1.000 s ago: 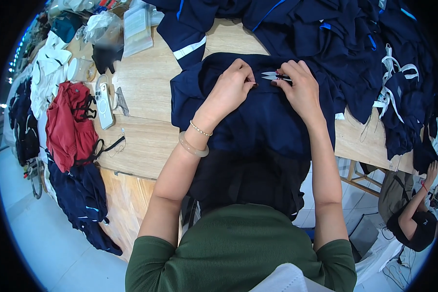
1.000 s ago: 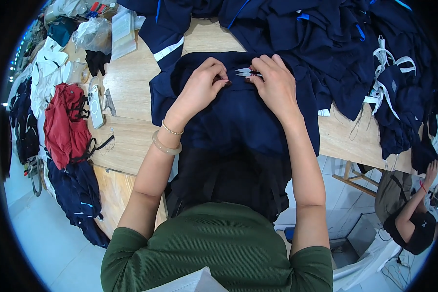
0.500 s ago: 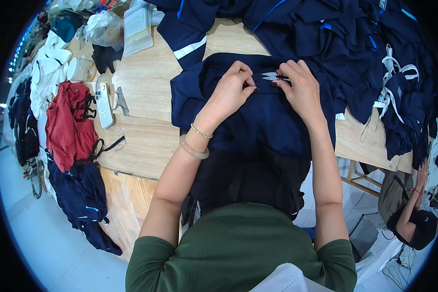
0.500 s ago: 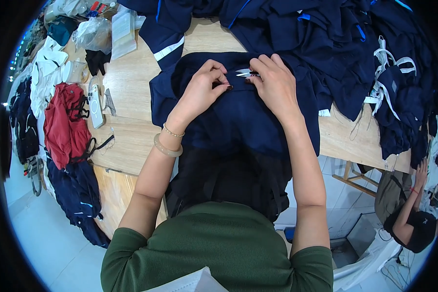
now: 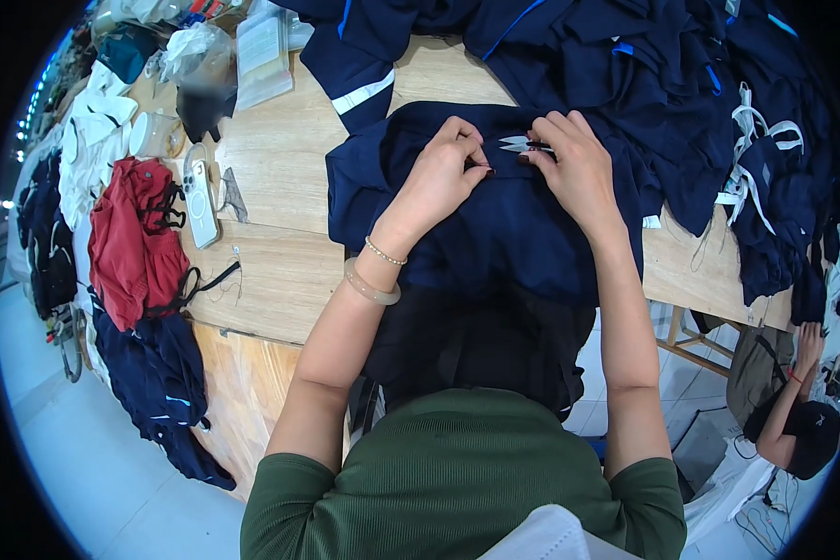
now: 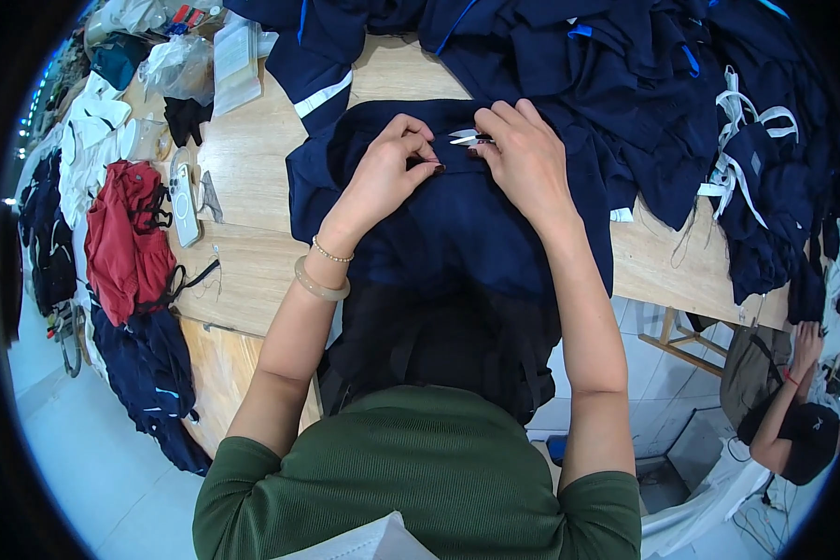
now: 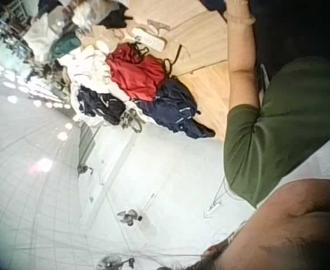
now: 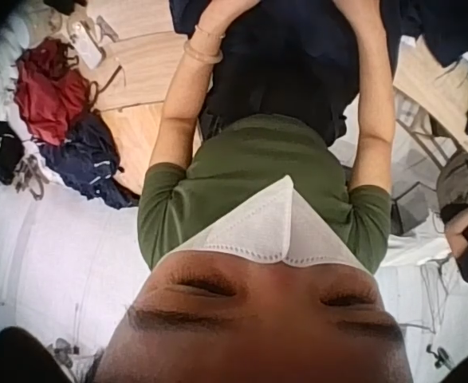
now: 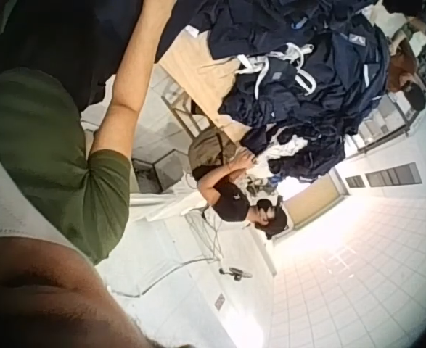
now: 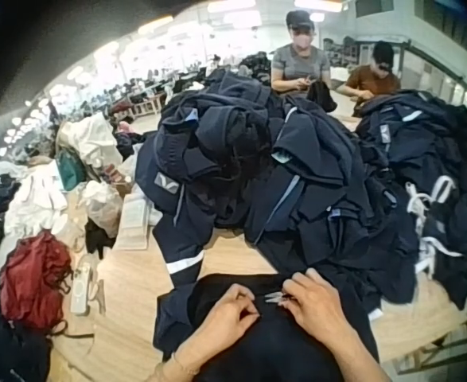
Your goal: Trimming loose threads from blue athletic trousers using a pair of snips.
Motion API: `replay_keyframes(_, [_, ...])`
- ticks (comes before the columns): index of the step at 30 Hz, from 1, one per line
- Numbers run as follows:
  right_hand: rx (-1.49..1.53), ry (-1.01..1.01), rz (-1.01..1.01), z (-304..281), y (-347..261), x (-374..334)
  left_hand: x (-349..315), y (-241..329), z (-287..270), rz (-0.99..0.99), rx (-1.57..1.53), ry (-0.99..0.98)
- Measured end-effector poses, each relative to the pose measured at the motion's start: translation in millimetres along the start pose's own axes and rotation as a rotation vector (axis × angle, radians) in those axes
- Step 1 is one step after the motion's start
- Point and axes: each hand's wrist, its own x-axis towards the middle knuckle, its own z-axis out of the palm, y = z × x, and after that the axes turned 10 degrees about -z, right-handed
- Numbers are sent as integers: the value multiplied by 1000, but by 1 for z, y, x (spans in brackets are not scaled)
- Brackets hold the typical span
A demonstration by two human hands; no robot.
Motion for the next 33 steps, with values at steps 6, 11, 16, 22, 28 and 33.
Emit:
replay_keyframes(6, [-39, -38, 5, 1, 0, 0, 0, 1, 1, -14, -46, -19])
replay_keyframes(11, [-6, -37, -5, 5, 0, -1, -1, 1, 1, -12, -35, -21])
replay_keyframes(16, [133, -6, 80, 11, 2, 0, -3, 2, -1, 10, 6, -25])
replay_keyframes(22, [583, 111, 330, 20, 17, -5, 0, 3, -1, -41, -70, -43])
replay_keyframes(28, [818, 122, 413, 12, 16, 1, 7, -4, 6, -136, -176, 86])
replay_keyframes(33, [1078, 247, 441, 10, 23, -1, 9, 12, 10, -88, 20, 145])
